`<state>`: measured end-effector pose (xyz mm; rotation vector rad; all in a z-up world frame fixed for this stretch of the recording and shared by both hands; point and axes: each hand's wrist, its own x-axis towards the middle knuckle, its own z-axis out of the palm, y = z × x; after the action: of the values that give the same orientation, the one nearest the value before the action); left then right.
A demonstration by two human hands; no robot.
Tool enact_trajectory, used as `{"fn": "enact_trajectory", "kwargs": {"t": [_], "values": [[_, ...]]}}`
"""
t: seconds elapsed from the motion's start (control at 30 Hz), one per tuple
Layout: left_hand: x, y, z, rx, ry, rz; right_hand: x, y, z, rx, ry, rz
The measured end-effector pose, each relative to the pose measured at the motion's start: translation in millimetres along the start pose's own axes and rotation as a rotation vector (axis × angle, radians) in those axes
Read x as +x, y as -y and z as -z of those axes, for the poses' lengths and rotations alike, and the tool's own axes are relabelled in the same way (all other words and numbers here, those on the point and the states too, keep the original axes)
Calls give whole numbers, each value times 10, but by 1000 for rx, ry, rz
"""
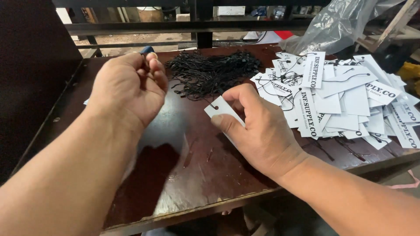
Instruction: Attaching paper brand tags to black strings on a workbench in a sewing factory.
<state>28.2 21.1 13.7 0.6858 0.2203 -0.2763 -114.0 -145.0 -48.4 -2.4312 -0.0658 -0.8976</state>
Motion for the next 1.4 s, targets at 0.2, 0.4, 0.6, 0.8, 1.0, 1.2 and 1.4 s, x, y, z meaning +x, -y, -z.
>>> {"fn": "enact_trajectory", "kwargs": {"t": [0.2, 0.4, 0.6, 0.8, 1.0, 1.2, 1.4], "values": [[30, -71, 90, 24, -65, -104, 216, -211, 188, -168, 105, -105], [-217, 304, 178, 378, -47, -136, 573, -527, 427, -248, -48, -399], [-613, 642, 72, 645, 120, -25, 626, -302, 560, 253, -220, -777], [-622, 669, 28, 922, 290, 30, 713, -701, 886, 73, -315, -652], [-404, 543, -18, 1151, 191, -211, 807, -990, 1267, -255, -244, -721], [-49, 670, 105, 1540, 159, -416, 841, -1415, 1334, -528, -104, -524], [155, 811, 174, 1717, 115, -460, 897, -1221, 723, -607, -57, -33]]}}
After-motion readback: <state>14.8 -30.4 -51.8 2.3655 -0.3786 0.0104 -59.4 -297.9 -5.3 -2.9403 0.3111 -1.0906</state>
